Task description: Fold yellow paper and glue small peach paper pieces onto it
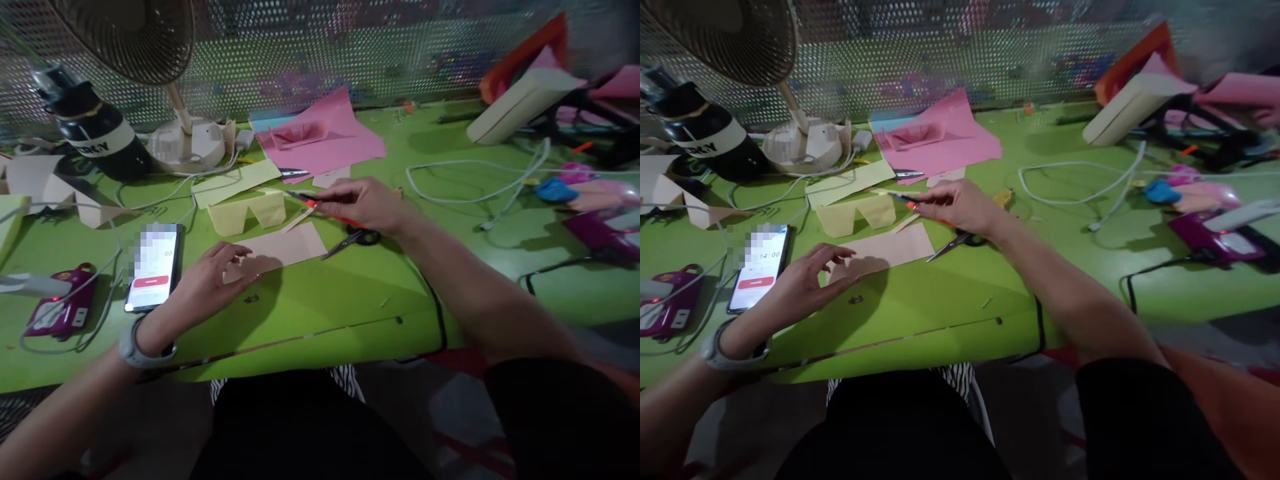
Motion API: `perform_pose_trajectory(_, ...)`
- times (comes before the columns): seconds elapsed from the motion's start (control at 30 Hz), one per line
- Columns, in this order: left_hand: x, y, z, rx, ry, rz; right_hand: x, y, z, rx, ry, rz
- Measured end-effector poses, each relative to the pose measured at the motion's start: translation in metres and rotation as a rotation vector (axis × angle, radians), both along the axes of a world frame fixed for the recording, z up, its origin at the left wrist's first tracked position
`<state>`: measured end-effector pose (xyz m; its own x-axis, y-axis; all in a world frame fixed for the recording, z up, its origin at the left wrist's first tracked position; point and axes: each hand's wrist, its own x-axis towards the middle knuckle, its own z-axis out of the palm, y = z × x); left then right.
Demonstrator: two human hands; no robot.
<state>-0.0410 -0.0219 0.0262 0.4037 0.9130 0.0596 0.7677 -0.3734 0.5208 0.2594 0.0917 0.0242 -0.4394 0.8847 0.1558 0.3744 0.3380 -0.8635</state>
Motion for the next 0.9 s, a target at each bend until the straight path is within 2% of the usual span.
perform_pose_trajectory(0.13, 0.023, 0.016, -0.003, 0.116, -0.187, -0.007, -0.021, -0.039, 0.024, -0.119, 0.124, 0.289)
perform_pose_trajectory(0.2, 0.036, 0.024, -0.005, 0.167, -0.286, -0.074, -0.031, -0.054, 0.033, -0.148, 0.173, 0.425)
perform_pose_trajectory(0.27, 0.046, 0.028, -0.008, 0.145, -0.380, -0.174, -0.036, -0.062, 0.039, -0.186, 0.208, 0.495)
perform_pose_trajectory(0.37, 0.048, 0.026, -0.008, 0.021, -0.476, -0.230, -0.032, -0.060, 0.039, -0.284, 0.259, 0.491)
perform_pose_trajectory(0.5, 0.037, 0.016, -0.001, -0.145, -0.510, -0.073, -0.021, -0.046, 0.030, -0.434, 0.342, 0.309)
perform_pose_trajectory(0.57, 0.035, 0.013, 0.001, -0.188, -0.593, -0.027, -0.022, -0.043, 0.027, -0.488, 0.386, 0.226)
perform_pose_trajectory(0.63, 0.039, 0.012, -0.001, -0.228, -0.693, -0.055, -0.029, -0.043, 0.026, -0.528, 0.411, 0.238)
perform_pose_trajectory(0.73, 0.049, 0.011, -0.008, -0.322, -0.791, -0.123, -0.044, -0.047, 0.029, -0.540, 0.411, 0.334)
perform_pose_trajectory(0.8, 0.053, 0.011, -0.012, -0.389, -0.812, -0.106, -0.050, -0.048, 0.030, -0.506, 0.379, 0.360)
perform_pose_trajectory(0.9, 0.051, 0.008, -0.012, -0.461, -0.809, -0.041, -0.052, -0.047, 0.029, -0.441, 0.345, 0.321)
